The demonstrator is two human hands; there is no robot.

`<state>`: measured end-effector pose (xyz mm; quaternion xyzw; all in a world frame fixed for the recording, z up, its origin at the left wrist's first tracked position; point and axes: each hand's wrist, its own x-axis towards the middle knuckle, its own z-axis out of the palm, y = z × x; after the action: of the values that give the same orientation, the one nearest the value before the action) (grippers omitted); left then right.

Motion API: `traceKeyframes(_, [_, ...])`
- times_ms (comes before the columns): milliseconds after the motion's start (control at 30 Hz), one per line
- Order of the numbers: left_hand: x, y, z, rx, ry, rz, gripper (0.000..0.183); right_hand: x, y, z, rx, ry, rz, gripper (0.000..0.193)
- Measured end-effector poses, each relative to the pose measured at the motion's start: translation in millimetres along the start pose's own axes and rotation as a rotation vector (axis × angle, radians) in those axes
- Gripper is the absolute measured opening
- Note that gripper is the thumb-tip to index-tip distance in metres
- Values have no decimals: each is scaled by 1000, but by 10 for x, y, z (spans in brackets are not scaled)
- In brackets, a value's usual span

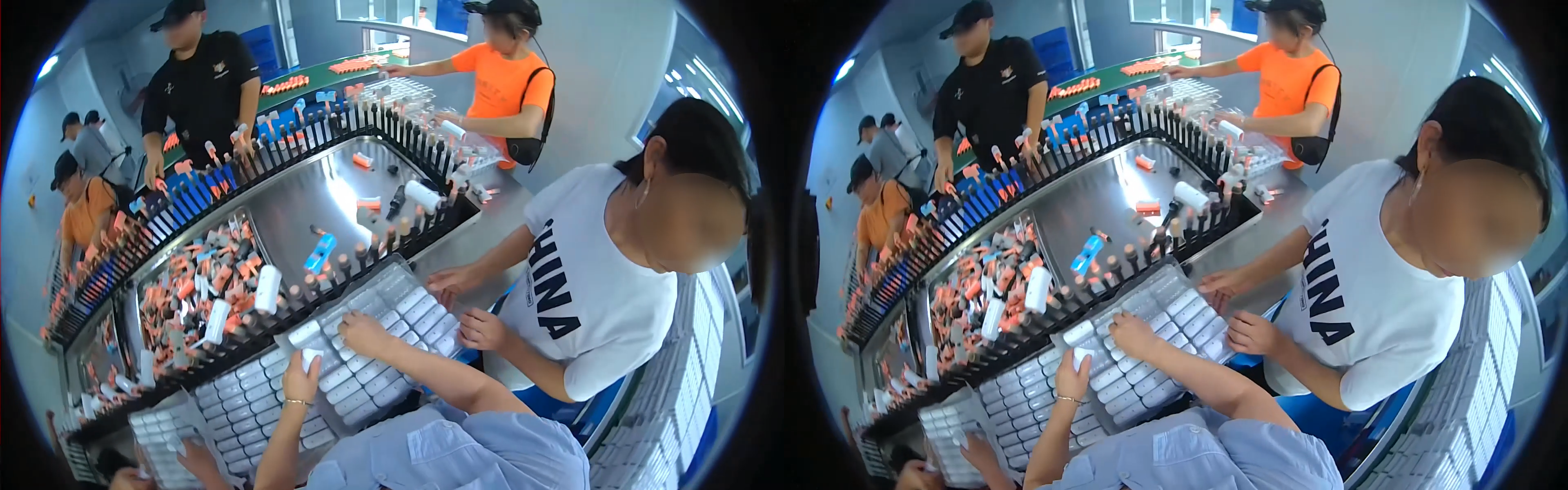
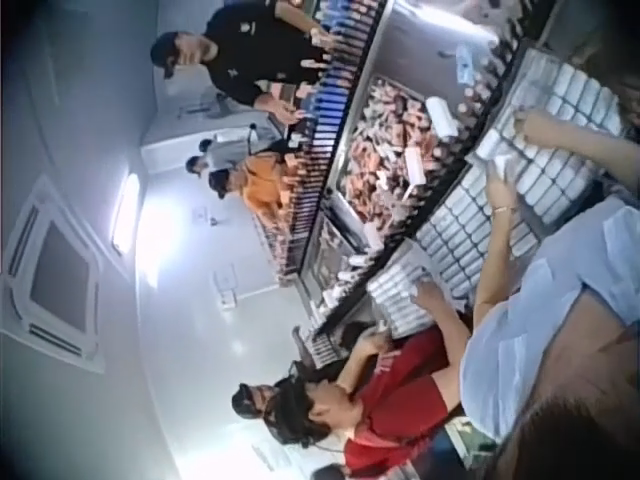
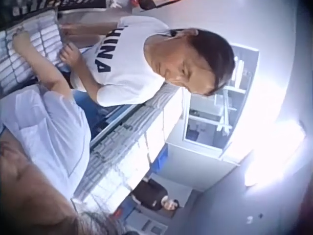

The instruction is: Packing small cylindrical products into plastic trays at a rotating assembly line.

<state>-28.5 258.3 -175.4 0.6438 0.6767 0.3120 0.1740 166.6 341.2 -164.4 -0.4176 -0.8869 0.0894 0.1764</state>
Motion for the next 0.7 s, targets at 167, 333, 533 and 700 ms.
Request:
traceKeyframes(167, [436,683,-199,-194,68,171,39,-10,82,-29,-53,-96,14,14])
traceKeyframes(333, [903,1165,-427,-384,201,232,37,-90,163,-86,-110,-56,-135,19])
traceKeyframes(533, [1232,1336,-749,-431,147,288,36,-111,-116,-651,511,206,303,28])
traceKeyframes(700, [1410,1062,-902,-150,525,433,36,-103,-416,-1177,540,182,577,46])
